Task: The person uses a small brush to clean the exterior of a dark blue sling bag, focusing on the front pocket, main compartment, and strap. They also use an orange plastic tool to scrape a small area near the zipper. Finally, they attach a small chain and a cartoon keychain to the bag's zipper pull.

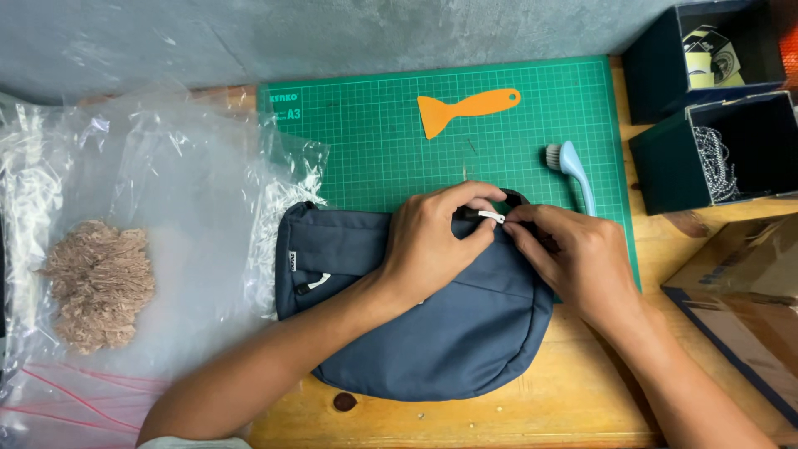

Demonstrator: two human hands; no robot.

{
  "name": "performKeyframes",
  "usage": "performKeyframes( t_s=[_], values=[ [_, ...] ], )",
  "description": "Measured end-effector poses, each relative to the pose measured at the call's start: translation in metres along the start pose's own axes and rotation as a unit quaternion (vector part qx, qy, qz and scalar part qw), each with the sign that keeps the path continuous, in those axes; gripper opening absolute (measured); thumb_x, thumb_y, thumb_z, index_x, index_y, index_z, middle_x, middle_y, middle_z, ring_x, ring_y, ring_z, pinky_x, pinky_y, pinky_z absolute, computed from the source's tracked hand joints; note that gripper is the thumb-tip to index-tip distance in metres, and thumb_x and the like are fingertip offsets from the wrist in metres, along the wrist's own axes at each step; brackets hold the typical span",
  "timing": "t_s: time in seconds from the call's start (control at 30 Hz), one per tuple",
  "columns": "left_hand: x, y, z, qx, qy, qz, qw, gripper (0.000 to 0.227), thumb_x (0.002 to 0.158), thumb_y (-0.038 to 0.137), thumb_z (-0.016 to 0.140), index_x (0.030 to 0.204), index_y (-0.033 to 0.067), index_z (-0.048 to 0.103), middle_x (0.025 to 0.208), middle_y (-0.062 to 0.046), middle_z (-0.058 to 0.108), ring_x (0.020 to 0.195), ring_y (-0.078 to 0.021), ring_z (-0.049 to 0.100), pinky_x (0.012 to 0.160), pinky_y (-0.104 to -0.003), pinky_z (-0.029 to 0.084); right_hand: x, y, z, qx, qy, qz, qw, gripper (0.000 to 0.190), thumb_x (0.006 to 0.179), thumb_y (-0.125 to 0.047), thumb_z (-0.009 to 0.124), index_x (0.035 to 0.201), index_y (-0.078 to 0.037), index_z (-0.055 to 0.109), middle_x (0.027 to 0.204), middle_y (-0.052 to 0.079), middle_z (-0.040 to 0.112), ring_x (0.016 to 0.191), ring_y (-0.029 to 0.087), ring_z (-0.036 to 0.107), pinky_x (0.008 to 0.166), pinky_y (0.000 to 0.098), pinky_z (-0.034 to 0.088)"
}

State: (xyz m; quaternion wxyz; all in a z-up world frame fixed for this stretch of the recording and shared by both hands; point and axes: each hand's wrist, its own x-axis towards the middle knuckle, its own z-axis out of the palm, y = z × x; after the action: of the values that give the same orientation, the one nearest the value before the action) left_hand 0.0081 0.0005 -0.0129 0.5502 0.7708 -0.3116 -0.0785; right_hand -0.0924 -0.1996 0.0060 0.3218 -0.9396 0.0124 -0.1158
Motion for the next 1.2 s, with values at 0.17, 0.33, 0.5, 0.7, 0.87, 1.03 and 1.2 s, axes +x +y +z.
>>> performKeyframes(
  t_s=[0.17,0.33,0.5,0.7,0.87,1.03,1.2],
  values=[
    [0.003,0.002,-0.001,0.003,-0.003,-0.019,1.0,0.033,0.092,0.012,0.081,0.122,0.0237,0.082,0.096,0.001,0.086,0.094,-0.0269,0.084,0.085,-0.04,0.066,-0.002,0.002,0.003,0.011,0.004,0.007,1.0,0.009,0.106,-0.014,0.083,0.114,-0.017,0.085,0.066,0.006,0.071,0.061,0.03,0.072,0.058,0.0375,0.057],
    [0.002,0.009,0.0,-0.003,0.0,-0.058,0.998,0.037,0.092,0.018,0.079,0.127,0.0312,0.077,0.097,0.009,0.085,0.067,-0.016,0.069,0.072,-0.034,0.06,-0.007,0.011,0.011,0.024,0.027,0.037,0.999,0.008,0.105,-0.022,0.085,0.113,-0.02,0.086,0.069,0.004,0.074,0.064,0.028,0.074,0.059,0.0383,0.057],
    [-0.002,0.015,-0.002,-0.053,0.021,-0.054,0.997,0.034,0.092,0.009,0.073,0.123,0.0221,0.07,0.098,0.003,0.083,0.048,-0.0135,0.05,0.052,-0.03,0.046,-0.005,0.007,0.009,0.049,0.031,0.049,0.997,0.007,0.107,-0.018,0.081,0.111,-0.018,0.086,0.059,0.006,0.064,0.052,0.026,0.062,0.054,0.0384,0.051],
    [-0.008,0.012,0.004,-0.107,0.072,0.031,0.991,0.036,0.093,0.0,0.075,0.124,0.0148,0.064,0.1,-0.001,0.084,0.043,-0.0087,0.046,0.044,-0.024,0.039,-0.003,0.0,-0.004,0.076,0.046,0.022,0.996,0.021,0.102,-0.015,0.084,0.123,-0.018,0.084,0.06,0.004,0.063,0.052,0.024,0.06,0.056,0.0366,0.053],
    [-0.014,0.006,0.007,-0.129,0.064,0.104,0.984,0.032,0.092,-0.002,0.083,0.119,0.0111,0.072,0.104,0.0,0.088,0.038,-0.0086,0.046,0.038,-0.02,0.034,-0.003,-0.008,0.001,0.078,0.037,-0.06,0.994,0.028,0.101,-0.01,0.081,0.129,-0.01,0.08,0.07,0.007,0.066,0.059,0.029,0.068,0.059,0.0394,0.057],
    [-0.007,0.019,0.002,-0.086,0.0,0.075,0.993,0.049,0.091,-0.004,0.076,0.138,0.004,0.066,0.114,-0.009,0.089,0.038,-0.0142,0.051,0.039,-0.026,0.04,0.0,-0.011,-0.003,0.115,0.063,-0.116,0.985,0.01,0.109,-0.004,0.071,0.115,-0.003,0.079,0.085,0.017,0.074,0.077,0.041,0.079,0.067,0.0469,0.064],
    [0.0,0.01,0.006,0.007,-0.046,0.079,0.996,0.05,0.088,-0.003,0.082,0.136,0.0052,0.073,0.111,-0.009,0.087,0.042,-0.0192,0.058,0.04,-0.03,0.045,-0.004,-0.015,-0.002,0.124,0.086,-0.118,0.982,0.008,0.111,-0.002,0.069,0.113,-0.004,0.076,0.087,0.016,0.074,0.082,0.041,0.079,0.072,0.0463,0.066]
  ],
)
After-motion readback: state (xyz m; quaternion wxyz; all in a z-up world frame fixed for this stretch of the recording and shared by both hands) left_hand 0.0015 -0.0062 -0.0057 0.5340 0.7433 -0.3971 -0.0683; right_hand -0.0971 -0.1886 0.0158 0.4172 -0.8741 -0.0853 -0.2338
